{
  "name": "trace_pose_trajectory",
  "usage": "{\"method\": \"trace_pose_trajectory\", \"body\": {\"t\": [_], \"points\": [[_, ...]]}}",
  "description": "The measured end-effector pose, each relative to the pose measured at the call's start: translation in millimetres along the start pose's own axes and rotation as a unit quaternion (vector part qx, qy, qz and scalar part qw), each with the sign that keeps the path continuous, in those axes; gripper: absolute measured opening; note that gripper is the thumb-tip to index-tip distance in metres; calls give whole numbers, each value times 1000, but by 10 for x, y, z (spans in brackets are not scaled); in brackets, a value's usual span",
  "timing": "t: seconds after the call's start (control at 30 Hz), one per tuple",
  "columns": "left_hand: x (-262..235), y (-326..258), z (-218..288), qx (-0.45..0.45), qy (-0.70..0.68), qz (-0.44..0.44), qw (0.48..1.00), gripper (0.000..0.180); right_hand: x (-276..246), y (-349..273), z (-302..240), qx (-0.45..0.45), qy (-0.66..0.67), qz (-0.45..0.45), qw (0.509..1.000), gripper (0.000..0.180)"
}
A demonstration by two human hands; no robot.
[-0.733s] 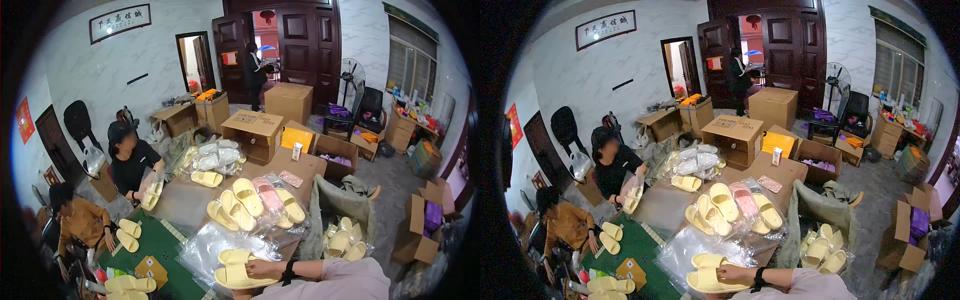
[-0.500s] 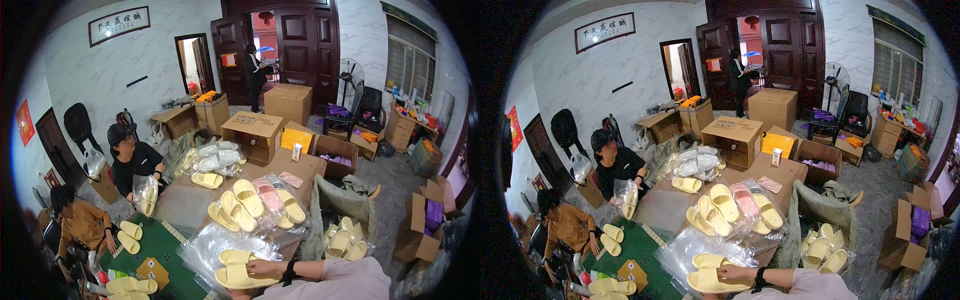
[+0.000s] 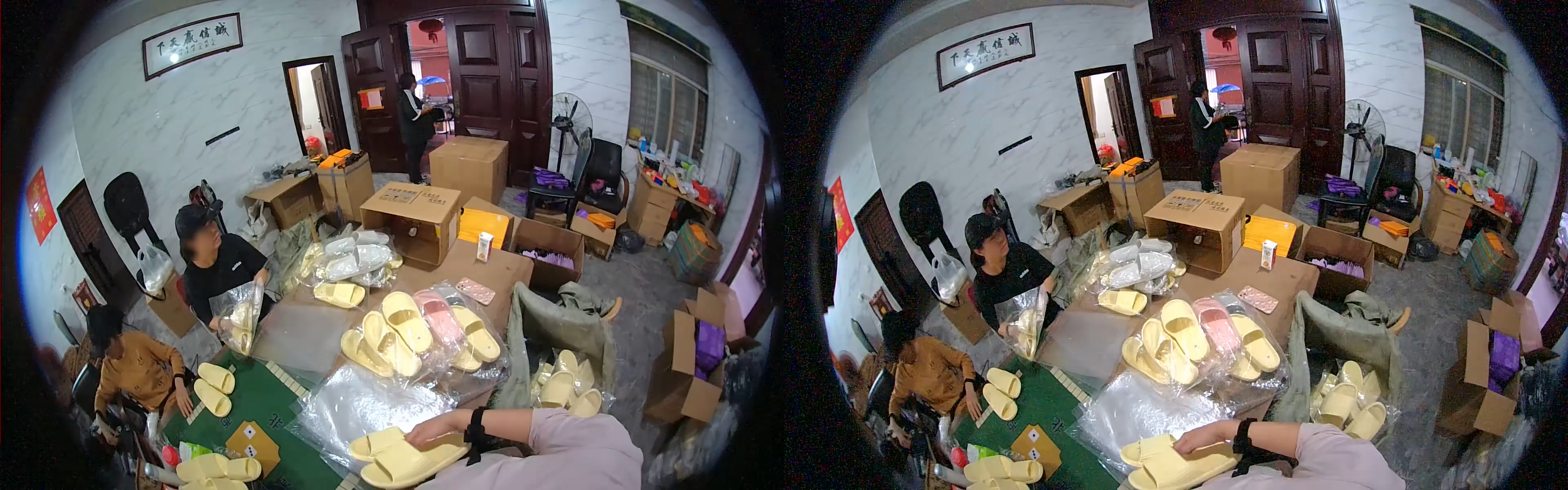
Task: Packing manufactured sandals into plastic bags.
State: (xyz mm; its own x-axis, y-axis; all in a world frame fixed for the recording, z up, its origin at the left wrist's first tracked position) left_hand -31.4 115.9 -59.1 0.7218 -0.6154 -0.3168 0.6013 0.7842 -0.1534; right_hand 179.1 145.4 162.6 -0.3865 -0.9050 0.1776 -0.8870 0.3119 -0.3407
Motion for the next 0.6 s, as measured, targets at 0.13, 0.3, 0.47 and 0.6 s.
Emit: {"method": "trace_pose_trajectory", "body": {"t": [0.13,0.3,0.47,0.6], "points": [[398,14,69,10,-65,10,998,54,-232,-34,355,-37,35,40,998,37],[289,12,145,19,-145,31,989,53,110,-268,170,24,231,-27,972,29],[241,10,213,13,-284,94,954,36,202,-302,232,49,215,-88,971,31],[22,27,1034,-41,-439,151,885,26,141,-358,366,89,224,-2,971,29]]}}
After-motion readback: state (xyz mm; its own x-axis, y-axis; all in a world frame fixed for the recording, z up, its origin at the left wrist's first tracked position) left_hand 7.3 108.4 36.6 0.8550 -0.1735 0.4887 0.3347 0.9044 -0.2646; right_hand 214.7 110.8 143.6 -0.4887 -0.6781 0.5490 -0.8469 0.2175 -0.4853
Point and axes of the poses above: each hand's wrist, its own y-axis towards the middle knuckle, its own x-axis out of the palm, z = x × y, the point moved 5 cm from there along y, towards the middle knuckle, and after that the axes turned 8 degrees about -z, right-handed, at the moved point
